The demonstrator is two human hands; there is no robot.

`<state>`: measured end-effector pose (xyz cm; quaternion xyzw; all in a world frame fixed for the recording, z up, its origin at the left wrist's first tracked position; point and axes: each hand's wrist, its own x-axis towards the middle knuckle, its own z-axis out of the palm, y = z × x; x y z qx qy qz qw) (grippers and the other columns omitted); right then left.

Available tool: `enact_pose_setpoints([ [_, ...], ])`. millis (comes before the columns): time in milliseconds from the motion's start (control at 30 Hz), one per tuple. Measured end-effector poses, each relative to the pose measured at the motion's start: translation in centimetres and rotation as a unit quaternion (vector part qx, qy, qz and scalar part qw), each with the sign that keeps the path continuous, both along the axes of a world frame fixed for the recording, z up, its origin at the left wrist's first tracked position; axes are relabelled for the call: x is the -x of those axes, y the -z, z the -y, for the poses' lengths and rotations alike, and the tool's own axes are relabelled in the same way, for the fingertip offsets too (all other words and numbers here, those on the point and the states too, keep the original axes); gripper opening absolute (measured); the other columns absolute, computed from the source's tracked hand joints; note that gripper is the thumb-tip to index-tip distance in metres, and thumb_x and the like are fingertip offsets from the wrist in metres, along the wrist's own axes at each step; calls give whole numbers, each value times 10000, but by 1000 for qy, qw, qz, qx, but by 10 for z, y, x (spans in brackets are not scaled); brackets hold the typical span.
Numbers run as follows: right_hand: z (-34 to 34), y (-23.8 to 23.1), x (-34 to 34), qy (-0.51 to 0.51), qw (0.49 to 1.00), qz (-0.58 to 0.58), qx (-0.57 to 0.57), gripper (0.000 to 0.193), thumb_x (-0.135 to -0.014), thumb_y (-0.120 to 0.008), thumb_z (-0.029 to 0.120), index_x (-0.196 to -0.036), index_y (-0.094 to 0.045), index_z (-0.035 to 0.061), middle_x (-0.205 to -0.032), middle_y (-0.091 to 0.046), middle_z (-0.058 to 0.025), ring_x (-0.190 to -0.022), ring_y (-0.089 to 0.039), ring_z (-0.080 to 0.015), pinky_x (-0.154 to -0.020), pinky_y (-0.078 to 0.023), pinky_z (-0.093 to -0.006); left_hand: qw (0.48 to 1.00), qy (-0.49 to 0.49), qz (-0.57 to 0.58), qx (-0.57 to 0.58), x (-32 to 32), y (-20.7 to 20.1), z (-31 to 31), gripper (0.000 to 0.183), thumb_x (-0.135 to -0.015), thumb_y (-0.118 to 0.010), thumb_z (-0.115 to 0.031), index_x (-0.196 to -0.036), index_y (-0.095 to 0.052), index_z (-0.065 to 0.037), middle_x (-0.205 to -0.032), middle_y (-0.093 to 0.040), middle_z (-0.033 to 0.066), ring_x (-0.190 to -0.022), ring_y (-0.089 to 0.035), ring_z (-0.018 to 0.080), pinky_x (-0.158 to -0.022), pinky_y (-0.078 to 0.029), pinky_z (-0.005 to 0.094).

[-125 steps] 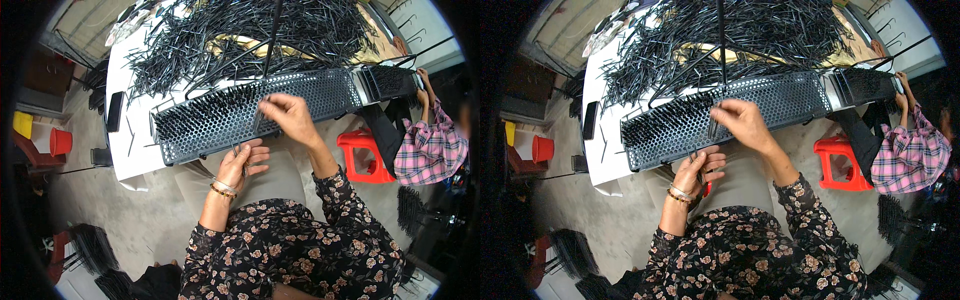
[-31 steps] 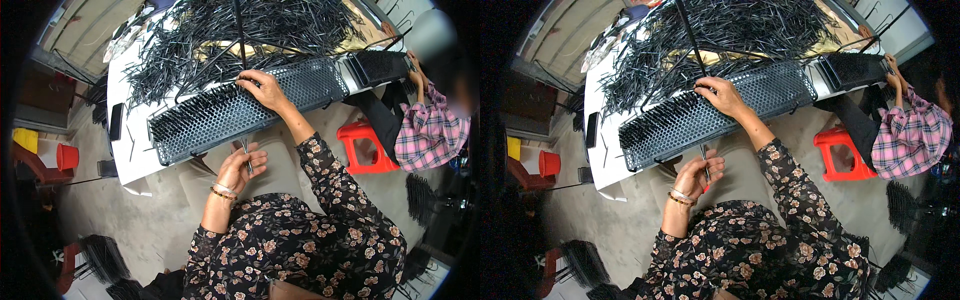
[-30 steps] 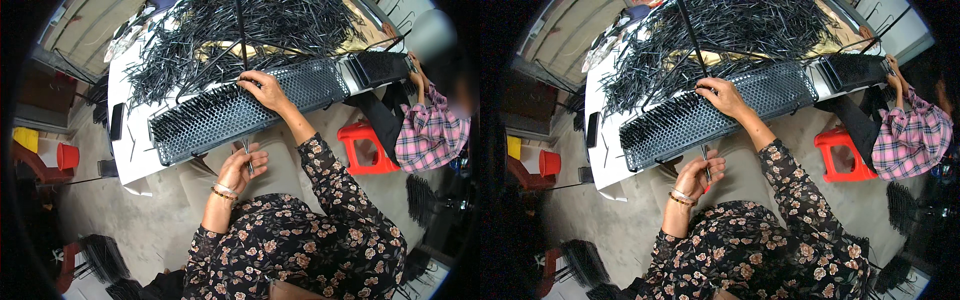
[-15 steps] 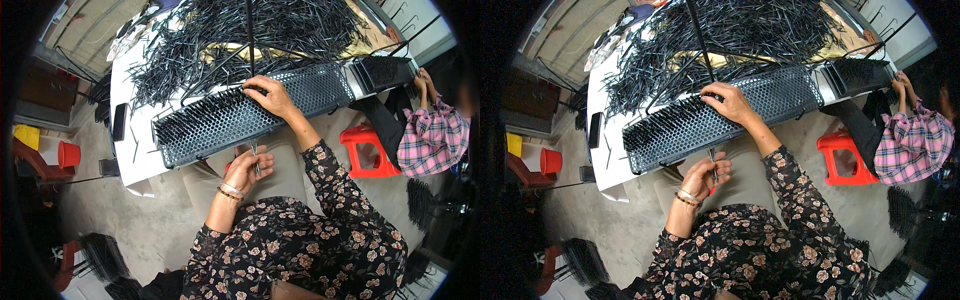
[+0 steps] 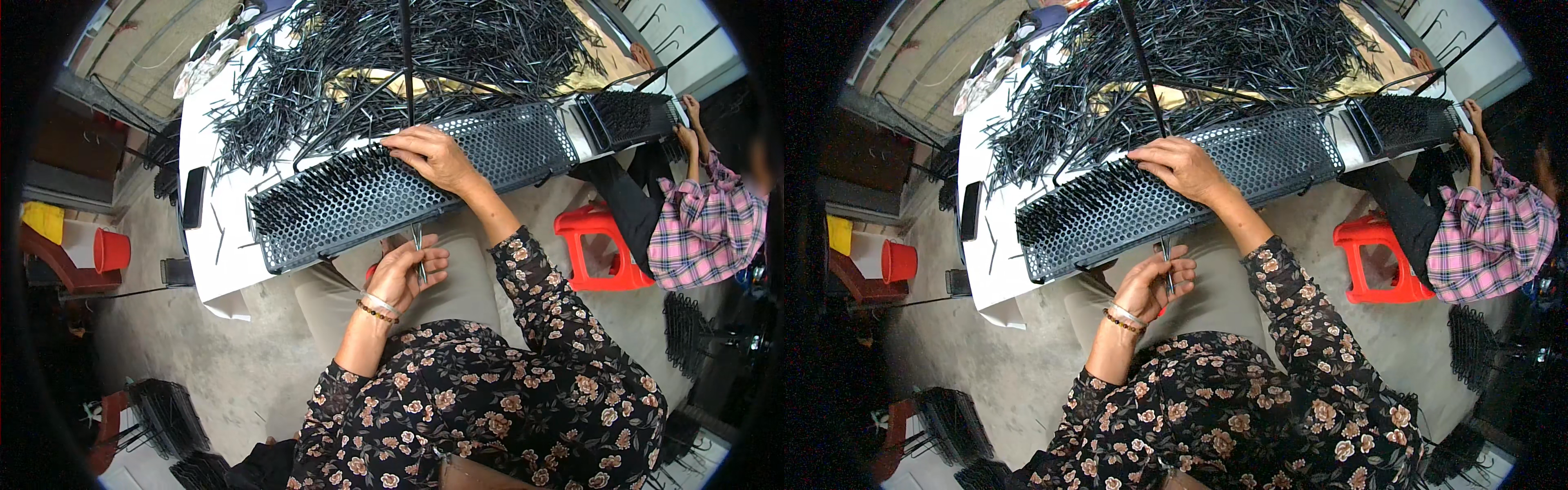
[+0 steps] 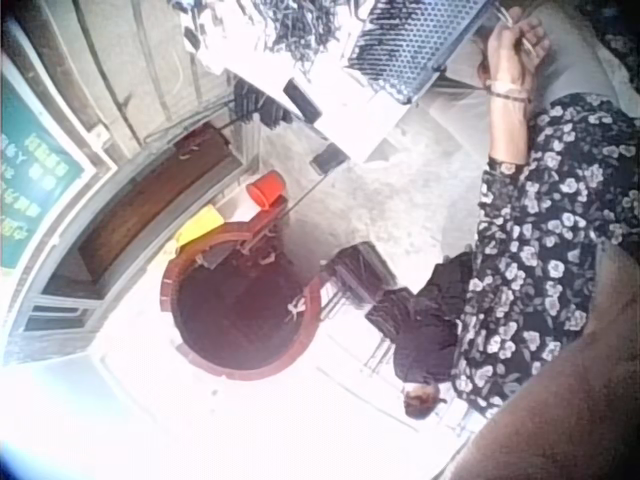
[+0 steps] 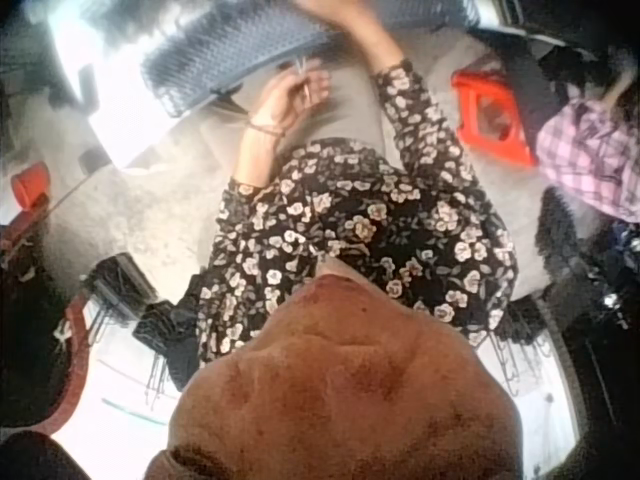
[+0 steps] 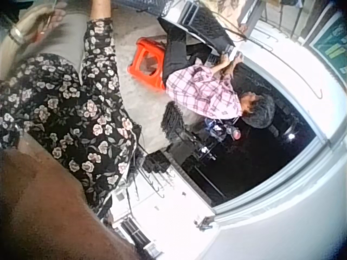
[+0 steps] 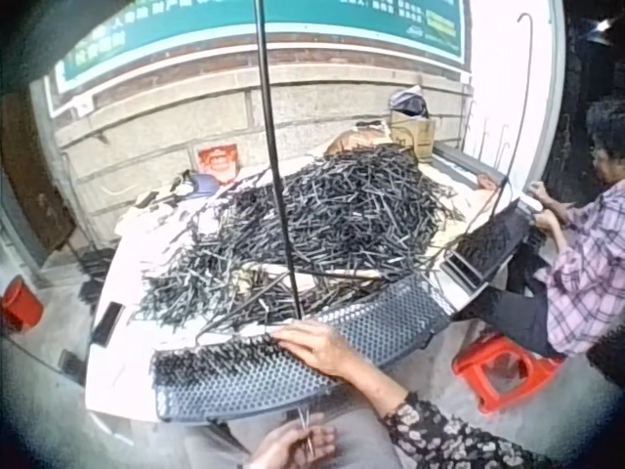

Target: The person is inserting black cable ties into a perforated metal grid component.

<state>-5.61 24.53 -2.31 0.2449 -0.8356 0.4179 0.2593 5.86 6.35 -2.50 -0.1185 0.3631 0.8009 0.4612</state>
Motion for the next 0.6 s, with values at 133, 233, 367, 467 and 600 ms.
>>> enact_pose_setpoints([
  [133,0,1,1,2,1000,11,-10,243,-807,-653,98,-1049,-661,86,-898,-661,-73,-817,-617,-222,-728,-486,-335,1000,4,-8,-4,-1,-1,-2,400,-916,-388,-82,-1288,-366,64,-1083,-568,176,-952,-588,232,-834,-507,365],
  [233,0,2,0,25,1000,2,1,240,-806,-655,102,-1044,-659,76,-896,-659,-82,-821,-620,-227,-716,-490,-333,1000,4,-8,0,-1,-3,-3,396,-916,-387,-80,-1286,-370,61,-1084,-569,176,-948,-591,231,-830,-509,363],
  [367,0,2,-2,44,999,-4,9,228,-803,-661,105,-1028,-660,67,-892,-658,-88,-820,-625,-227,-707,-495,-330,1000,-7,-8,2,-2,-4,-2,383,-916,-387,-77,-1273,-382,63,-1069,-575,172,-935,-595,227,-821,-513,357],
  [467,0,1,-3,52,998,-18,1,214,-799,-665,103,-1008,-662,58,-893,-661,-88,-814,-630,-227,-708,-497,-328,1000,-15,-9,4,-2,-3,-2,381,-916,-393,-82,-1265,-386,70,-1055,-581,168,-928,-597,222,-819,-514,351],
  [600,-1,1,-3,55,996,-63,10,197,-790,-674,90,-983,-664,51,-888,-668,-88,-794,-638,-222,-702,-505,-321,999,-37,-4,-3,0,0,-2,389,-911,-422,-98,-1256,-394,80,-1042,-586,165,-905,-598,218,-819,-509,343],
])
